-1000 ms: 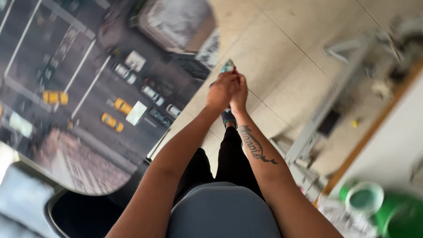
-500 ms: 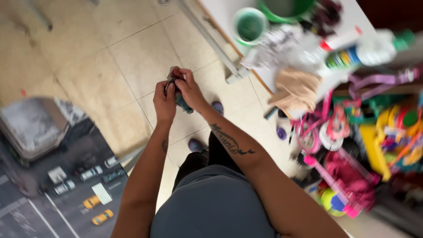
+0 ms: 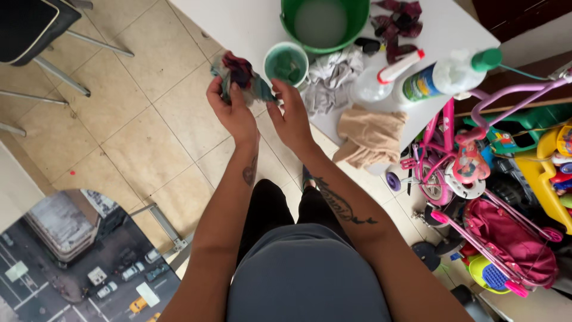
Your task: The person wipes a table surface with a cloth, applies liquid from a spray bottle, and continues scrubbing the table and the seat of a chair.
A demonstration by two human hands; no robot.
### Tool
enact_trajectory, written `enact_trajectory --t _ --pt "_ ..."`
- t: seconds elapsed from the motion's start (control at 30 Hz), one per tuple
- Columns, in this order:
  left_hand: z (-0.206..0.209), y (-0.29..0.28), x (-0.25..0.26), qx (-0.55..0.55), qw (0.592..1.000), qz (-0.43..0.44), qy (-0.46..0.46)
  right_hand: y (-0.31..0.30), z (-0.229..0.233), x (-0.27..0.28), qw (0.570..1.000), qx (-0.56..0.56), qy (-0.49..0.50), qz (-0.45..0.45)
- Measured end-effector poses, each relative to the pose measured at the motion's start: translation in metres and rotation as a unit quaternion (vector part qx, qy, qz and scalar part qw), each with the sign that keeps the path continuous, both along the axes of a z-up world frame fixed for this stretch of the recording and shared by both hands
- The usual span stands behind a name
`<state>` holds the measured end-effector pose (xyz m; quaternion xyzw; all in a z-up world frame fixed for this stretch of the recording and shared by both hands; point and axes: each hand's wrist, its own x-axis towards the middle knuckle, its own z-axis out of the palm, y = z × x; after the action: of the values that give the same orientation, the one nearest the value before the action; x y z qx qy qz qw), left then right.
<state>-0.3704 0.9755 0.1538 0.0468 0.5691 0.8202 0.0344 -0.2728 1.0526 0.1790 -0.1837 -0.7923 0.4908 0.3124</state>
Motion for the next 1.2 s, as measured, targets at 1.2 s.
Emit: enact_trajectory --t 1.2 --pt "-0.067 0.149 0.080 -0.221 0.788 -0.462 0.342 0.113 -0.013 0.083 0.876 0.049 -0.147 -0.457"
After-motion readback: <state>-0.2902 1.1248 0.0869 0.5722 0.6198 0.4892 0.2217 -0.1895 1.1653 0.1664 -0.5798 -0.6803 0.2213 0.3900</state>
